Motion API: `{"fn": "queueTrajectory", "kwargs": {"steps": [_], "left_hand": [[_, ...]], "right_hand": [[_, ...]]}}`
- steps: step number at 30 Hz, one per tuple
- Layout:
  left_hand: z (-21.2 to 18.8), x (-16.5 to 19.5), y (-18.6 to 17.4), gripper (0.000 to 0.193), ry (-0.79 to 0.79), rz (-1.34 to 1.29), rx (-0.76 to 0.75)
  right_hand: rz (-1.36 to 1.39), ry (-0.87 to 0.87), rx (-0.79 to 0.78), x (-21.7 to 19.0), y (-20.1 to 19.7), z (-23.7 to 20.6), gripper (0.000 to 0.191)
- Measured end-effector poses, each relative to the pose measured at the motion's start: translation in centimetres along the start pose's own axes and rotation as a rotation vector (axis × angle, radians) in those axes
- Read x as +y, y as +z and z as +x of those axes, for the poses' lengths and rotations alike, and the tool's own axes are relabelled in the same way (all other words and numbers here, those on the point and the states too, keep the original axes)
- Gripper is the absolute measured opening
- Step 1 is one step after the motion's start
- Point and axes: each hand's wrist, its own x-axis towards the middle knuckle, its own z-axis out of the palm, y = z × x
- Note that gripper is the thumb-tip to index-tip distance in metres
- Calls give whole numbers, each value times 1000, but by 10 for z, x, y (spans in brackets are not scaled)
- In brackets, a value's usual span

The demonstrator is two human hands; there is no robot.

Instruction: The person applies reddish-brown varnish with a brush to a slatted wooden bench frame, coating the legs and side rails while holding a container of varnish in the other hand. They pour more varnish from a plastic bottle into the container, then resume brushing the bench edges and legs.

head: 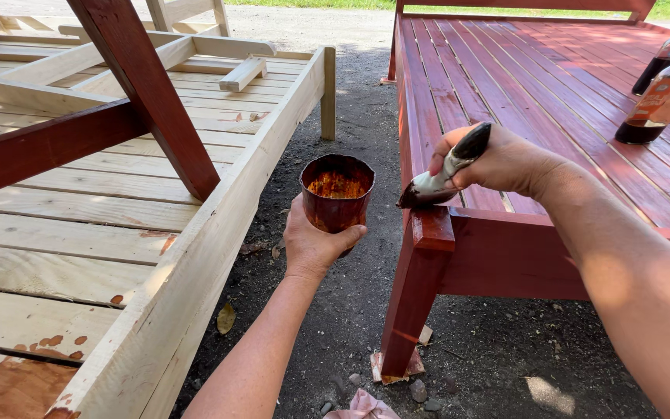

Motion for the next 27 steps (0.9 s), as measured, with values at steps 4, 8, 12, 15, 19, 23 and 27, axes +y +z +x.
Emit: {"fn": "queueTrajectory", "kwargs": {"steps": [4,8,12,15,19,23,27], "left_hand": [[2,-5,2,103,-22,-68,-4],[1,-5,8,107,7,-35,1],[3,-3,13,104,-21,-37,-9],[2,1,18,103,-35,-110,-12],[3,5,27,103,-24,-44,4],[1,4,35,102,-32,-90,14],[-3,-3,41,102,-20,-94,24]], "right_hand": [[-307,-136,-114,-50,9,-16,29],[-528,-153,-121,-95,26,-45,32],[-333,7,-142,-104,16,-77,18],[-203,-402,14,-86,20,-101,30],[-720,-728,303,-43,94,-147,18],[-772,-791,398,9,160,-187,13],[-707,-736,312,69,207,-204,11]]}}
